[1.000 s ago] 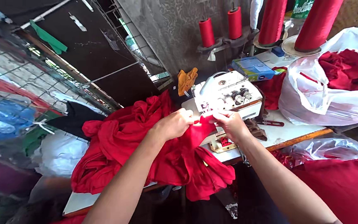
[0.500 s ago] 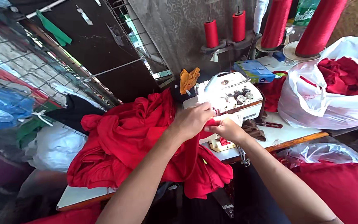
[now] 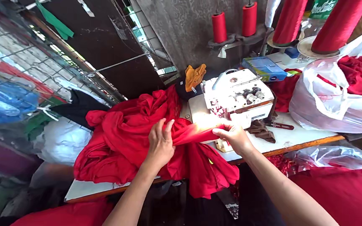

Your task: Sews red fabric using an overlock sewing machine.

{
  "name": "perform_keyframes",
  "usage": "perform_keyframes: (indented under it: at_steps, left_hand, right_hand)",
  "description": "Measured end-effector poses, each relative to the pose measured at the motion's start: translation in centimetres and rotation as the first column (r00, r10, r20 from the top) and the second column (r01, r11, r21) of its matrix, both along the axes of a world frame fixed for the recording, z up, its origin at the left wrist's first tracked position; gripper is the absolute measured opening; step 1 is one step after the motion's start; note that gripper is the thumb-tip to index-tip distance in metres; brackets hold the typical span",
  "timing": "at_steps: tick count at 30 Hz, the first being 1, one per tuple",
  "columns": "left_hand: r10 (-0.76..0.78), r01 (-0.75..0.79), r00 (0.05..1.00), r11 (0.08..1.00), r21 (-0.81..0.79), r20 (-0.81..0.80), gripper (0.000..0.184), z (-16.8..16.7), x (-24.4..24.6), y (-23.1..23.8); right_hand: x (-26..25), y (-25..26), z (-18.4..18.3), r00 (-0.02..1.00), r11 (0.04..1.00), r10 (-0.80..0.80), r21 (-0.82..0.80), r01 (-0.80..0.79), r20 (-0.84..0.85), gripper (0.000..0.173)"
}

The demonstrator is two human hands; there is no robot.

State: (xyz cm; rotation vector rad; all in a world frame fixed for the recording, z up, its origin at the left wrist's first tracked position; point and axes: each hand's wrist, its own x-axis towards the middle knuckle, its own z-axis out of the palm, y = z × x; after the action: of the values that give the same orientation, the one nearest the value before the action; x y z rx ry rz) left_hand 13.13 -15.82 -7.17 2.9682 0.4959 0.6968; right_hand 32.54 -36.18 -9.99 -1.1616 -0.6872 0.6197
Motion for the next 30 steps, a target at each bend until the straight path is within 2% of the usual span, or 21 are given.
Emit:
perform_keyframes:
  at_steps: [3, 5, 7, 9, 11, 14, 16, 20, 25, 27, 30]
  left_hand:
    - [-0.118, 0.116, 0.993, 0.984, -0.136, -0.005, 0.092, 0.7, 1.6, -2.5]
    - [-0.227, 0.226, 0.974, 0.965, -0.135, 0.015, 0.100, 0.4, 3.3, -4.2]
    - [-0.273, 0.264, 0.961, 0.955, -0.135, -0.051, 0.103, 0.8, 5.2, -6.0]
    - [-0.288, 0.265, 0.943, 0.953, -0.145, -0.168, 0.094, 1.3, 7.2, -7.1]
    - [-0.311, 0.267, 0.906, 0.946, -0.183, -0.286, 0.076, 1.6, 9.0, -7.2]
    - [-0.377, 0.353, 0.864, 0.926, -0.134, -0.332, 0.061, 2.0, 10.2, -6.5]
    - [-0.420, 0.419, 0.834, 0.904, -0.086, -0.357, 0.053, 2.3, 10.3, -6.1]
    - [-0.449, 0.489, 0.773, 0.872, -0.031, -0.448, 0.056, 2.4, 10.2, -5.5]
    - [-0.529, 0.624, 0.730, 0.774, 0.106, -0.432, 0.049, 2.8, 11.0, -4.1]
    - [-0.479, 0.607, 0.729, 0.783, 0.138, -0.489, 0.053, 4.2, 11.0, -4.0]
    - [-0.354, 0.500, 0.789, 0.845, 0.189, -0.503, 0.056, 6.9, 10.5, -5.2]
  right_hand:
    - [-0.1, 0.1, 0.2, 0.994, 0.997, 0.004, -0.073, 0.005, 0.111, 0.014]
    - [-0.1, -0.1, 0.5, 0.975, 0.987, 0.010, -0.161, 0.026, 0.220, 0.020]
    - [-0.3, -0.6, 0.8, 0.945, 0.970, 0.012, -0.235, 0.069, 0.326, 0.024]
    - [-0.7, -1.1, 0.9, 0.898, 0.952, -0.034, -0.258, 0.162, 0.438, 0.025]
    - [-1.4, -1.6, 0.4, 0.846, 0.936, -0.129, -0.219, 0.277, 0.518, 0.026]
    - [-2.6, -2.5, -1.3, 0.835, 0.925, -0.243, -0.140, 0.352, 0.494, 0.027]
    - [-3.5, -3.0, -2.6, 0.874, 0.931, -0.251, -0.143, 0.335, 0.415, 0.023]
    - [-4.2, -3.2, -4.2, 0.919, 0.941, -0.244, -0.153, 0.301, 0.309, 0.019]
    - [-2.5, -2.1, -5.0, 0.919, 0.946, -0.224, -0.156, 0.285, 0.324, 0.022]
    - [-1.2, -1.1, -4.9, 0.901, 0.940, -0.234, -0.153, 0.306, 0.365, 0.024]
    - [0.4, 0.1, -3.2, 0.864, 0.910, -0.232, -0.214, 0.355, 0.447, 0.031]
